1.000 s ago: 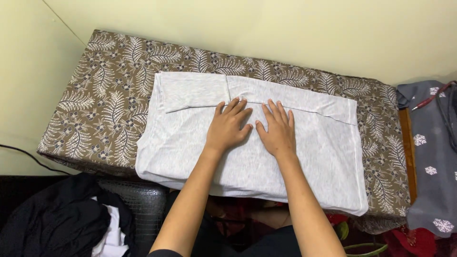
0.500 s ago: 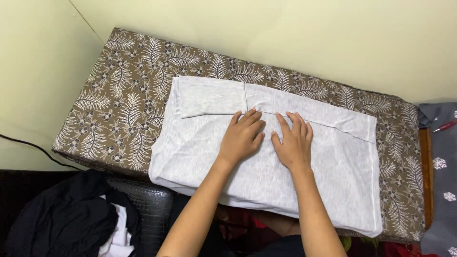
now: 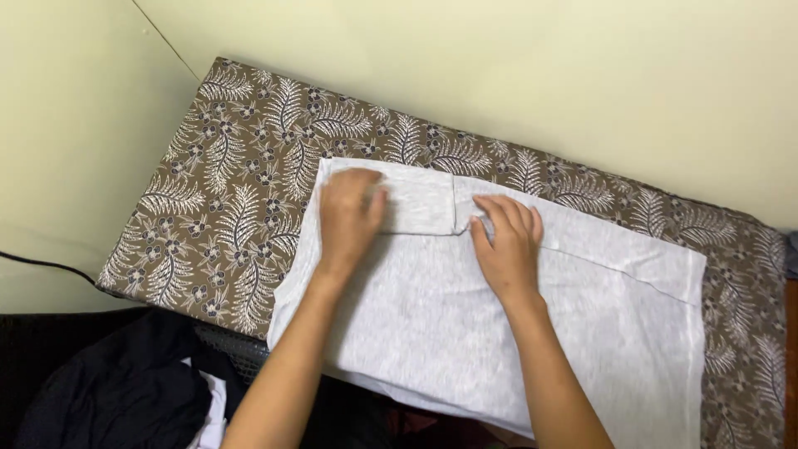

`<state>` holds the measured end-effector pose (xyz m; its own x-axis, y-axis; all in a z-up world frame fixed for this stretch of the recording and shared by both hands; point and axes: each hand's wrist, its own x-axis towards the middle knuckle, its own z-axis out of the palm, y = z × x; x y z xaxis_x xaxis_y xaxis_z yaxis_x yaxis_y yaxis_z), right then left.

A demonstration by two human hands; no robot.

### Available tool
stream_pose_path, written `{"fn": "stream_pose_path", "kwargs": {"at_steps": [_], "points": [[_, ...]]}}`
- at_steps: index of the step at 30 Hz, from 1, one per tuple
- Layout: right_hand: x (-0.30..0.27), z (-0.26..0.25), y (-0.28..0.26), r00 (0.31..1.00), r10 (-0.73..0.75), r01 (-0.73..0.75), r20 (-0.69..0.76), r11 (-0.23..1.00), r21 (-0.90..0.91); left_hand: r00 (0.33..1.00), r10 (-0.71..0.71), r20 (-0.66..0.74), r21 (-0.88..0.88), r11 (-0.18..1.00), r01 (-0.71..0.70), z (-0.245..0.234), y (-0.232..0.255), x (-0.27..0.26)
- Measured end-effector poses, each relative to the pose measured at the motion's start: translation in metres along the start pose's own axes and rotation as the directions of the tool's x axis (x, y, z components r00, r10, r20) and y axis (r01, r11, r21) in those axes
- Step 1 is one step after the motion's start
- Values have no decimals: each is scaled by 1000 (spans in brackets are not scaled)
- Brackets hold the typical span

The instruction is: Folding a grey t-shirt on a bench.

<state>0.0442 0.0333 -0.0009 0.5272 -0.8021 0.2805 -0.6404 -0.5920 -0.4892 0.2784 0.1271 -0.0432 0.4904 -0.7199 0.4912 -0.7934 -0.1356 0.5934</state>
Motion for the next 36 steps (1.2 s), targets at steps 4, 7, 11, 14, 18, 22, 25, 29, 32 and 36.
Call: {"fn": "stream_pose_path", "kwargs": {"at_steps": [4, 7, 11, 14, 18, 22, 25, 29, 32, 36], "points": [[41, 29, -6, 995, -102, 102, -9, 995, -1, 999, 14, -48, 270, 963, -1, -36, -12, 19], [61, 42, -5, 985, -170, 171, 17, 975, -141, 996, -84, 8, 356, 931, 76, -37, -24, 24], [76, 37, -14, 991, -7, 25, 136, 991, -129, 973, -230, 16, 237, 946, 219, -36, -23, 30], [85, 31, -14, 980, 50, -30, 193, 994, -109, 960, -281, 24, 200, 942, 270, -35, -23, 35], [93, 18, -21, 967, 81, -74, 243, 997, -40, 982, -190, 22, 166, 969, 184, -40, -20, 45], [104, 17, -11, 993, -4, 9, 120, 999, -41, 984, -176, 27, 139, 976, 170, -35, -24, 65], [115, 17, -4, 995, -95, 94, -22, 994, -49, 993, -120, -19, 111, 986, 121, -26, -26, 83], [133, 20, 2, 975, -177, 163, -138, 981, -103, 996, -86, -38, 143, 986, 90, -12, -25, 108], [145, 31, 8, 958, -210, 181, -194, 971, -159, 998, -32, -58, 167, 985, 41, -1, -28, 121], [148, 51, 20, 921, -290, 208, -259, 931, -301, 997, 38, -73, 222, 975, -21, 20, -35, 123]]}}
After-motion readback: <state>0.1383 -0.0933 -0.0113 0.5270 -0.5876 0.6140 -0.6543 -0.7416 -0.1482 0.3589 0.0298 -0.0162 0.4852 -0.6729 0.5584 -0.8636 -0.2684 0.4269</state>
